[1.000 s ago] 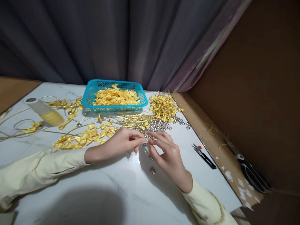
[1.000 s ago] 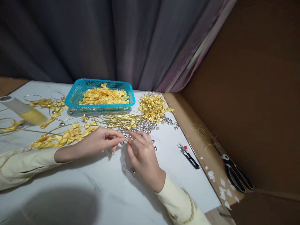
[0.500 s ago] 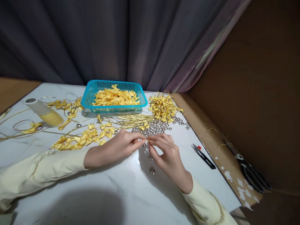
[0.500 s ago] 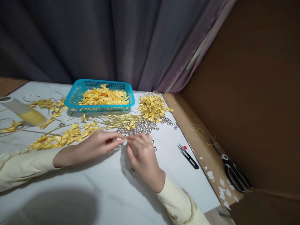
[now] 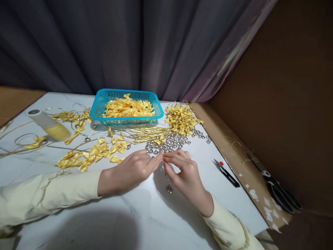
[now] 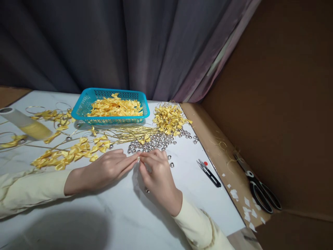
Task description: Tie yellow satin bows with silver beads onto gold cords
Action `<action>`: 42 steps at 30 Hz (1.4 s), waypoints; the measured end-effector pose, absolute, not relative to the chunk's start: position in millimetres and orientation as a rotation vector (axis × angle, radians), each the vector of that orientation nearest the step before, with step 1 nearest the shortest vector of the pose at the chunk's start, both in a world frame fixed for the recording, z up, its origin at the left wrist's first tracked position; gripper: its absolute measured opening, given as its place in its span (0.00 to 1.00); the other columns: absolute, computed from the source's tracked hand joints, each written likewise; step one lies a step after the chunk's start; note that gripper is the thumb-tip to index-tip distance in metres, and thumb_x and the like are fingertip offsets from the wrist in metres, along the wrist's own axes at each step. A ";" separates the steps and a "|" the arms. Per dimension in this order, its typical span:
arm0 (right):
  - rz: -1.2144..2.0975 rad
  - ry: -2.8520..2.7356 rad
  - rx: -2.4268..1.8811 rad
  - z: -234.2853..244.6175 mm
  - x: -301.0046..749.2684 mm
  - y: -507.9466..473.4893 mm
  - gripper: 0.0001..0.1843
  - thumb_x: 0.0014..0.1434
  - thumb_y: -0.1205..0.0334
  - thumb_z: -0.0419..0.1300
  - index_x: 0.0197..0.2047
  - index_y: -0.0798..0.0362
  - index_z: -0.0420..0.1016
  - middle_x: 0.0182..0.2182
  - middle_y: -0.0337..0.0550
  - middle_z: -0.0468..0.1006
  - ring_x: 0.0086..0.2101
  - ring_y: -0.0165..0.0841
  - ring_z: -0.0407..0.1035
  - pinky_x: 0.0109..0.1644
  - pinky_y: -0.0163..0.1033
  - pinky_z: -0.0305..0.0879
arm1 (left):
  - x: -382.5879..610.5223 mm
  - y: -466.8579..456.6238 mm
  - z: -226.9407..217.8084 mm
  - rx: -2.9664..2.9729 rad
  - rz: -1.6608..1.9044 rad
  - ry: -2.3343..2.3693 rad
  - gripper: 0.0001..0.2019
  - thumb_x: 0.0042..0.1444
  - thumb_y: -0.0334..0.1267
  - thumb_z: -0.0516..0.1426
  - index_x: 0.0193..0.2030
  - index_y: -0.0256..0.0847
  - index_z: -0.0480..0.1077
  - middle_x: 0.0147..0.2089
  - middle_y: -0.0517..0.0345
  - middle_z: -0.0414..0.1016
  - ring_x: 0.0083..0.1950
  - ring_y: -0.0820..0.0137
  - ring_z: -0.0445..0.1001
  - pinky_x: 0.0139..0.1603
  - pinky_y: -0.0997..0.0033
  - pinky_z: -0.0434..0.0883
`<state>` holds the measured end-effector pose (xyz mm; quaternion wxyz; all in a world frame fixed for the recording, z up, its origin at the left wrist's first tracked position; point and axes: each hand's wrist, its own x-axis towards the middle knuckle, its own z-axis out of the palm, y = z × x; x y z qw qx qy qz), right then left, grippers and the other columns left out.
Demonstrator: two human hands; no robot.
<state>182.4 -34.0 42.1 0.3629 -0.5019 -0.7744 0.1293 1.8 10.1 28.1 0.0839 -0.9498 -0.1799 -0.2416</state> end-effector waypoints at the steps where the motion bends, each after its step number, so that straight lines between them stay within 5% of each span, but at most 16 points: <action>1: 0.336 -1.992 -1.294 42.0 182.1 -34.0 0.09 0.57 0.71 0.57 0.33 0.52 0.77 0.35 0.42 0.82 0.35 0.38 0.70 0.40 0.46 0.60 | 1.4 10.3 27.1 -2.831 -0.715 -0.524 0.16 0.62 0.24 0.41 0.51 0.23 0.65 0.24 0.52 0.73 0.24 0.68 0.69 0.26 0.67 0.68; 13: 0.354 -1.962 -1.348 37.7 180.3 -34.0 0.09 0.56 0.70 0.57 0.33 0.51 0.78 0.35 0.42 0.82 0.35 0.37 0.72 0.40 0.45 0.63 | 0.9 7.0 31.6 -2.898 -0.645 -0.488 0.18 0.58 0.20 0.40 0.48 0.24 0.66 0.24 0.51 0.72 0.25 0.67 0.68 0.28 0.66 0.69; 23: 0.510 -1.893 -1.421 42.5 180.5 -29.5 0.08 0.52 0.72 0.60 0.32 0.52 0.79 0.32 0.42 0.82 0.35 0.38 0.73 0.42 0.46 0.67 | 2.9 12.1 36.0 -3.303 -0.694 -1.076 0.14 0.63 0.34 0.47 0.40 0.36 0.73 0.29 0.55 0.75 0.28 0.71 0.70 0.30 0.73 0.63; 34: 1.151 -1.666 -1.558 55.2 189.2 -23.4 0.07 0.52 0.67 0.59 0.28 0.53 0.80 0.29 0.41 0.82 0.29 0.34 0.75 0.33 0.37 0.69 | 8.8 28.5 62.4 -3.659 -0.596 -1.958 0.12 0.51 0.40 0.54 0.34 0.37 0.78 0.14 0.69 0.54 0.17 0.78 0.50 0.18 0.78 0.47; 42: 1.196 -1.632 -1.631 56.9 190.5 -20.6 0.07 0.51 0.67 0.59 0.29 0.54 0.80 0.30 0.41 0.82 0.30 0.34 0.74 0.35 0.37 0.67 | 10.1 30.9 66.7 -3.703 -0.509 -2.135 0.13 0.50 0.42 0.56 0.34 0.36 0.78 0.14 0.68 0.55 0.17 0.78 0.49 0.16 0.78 0.46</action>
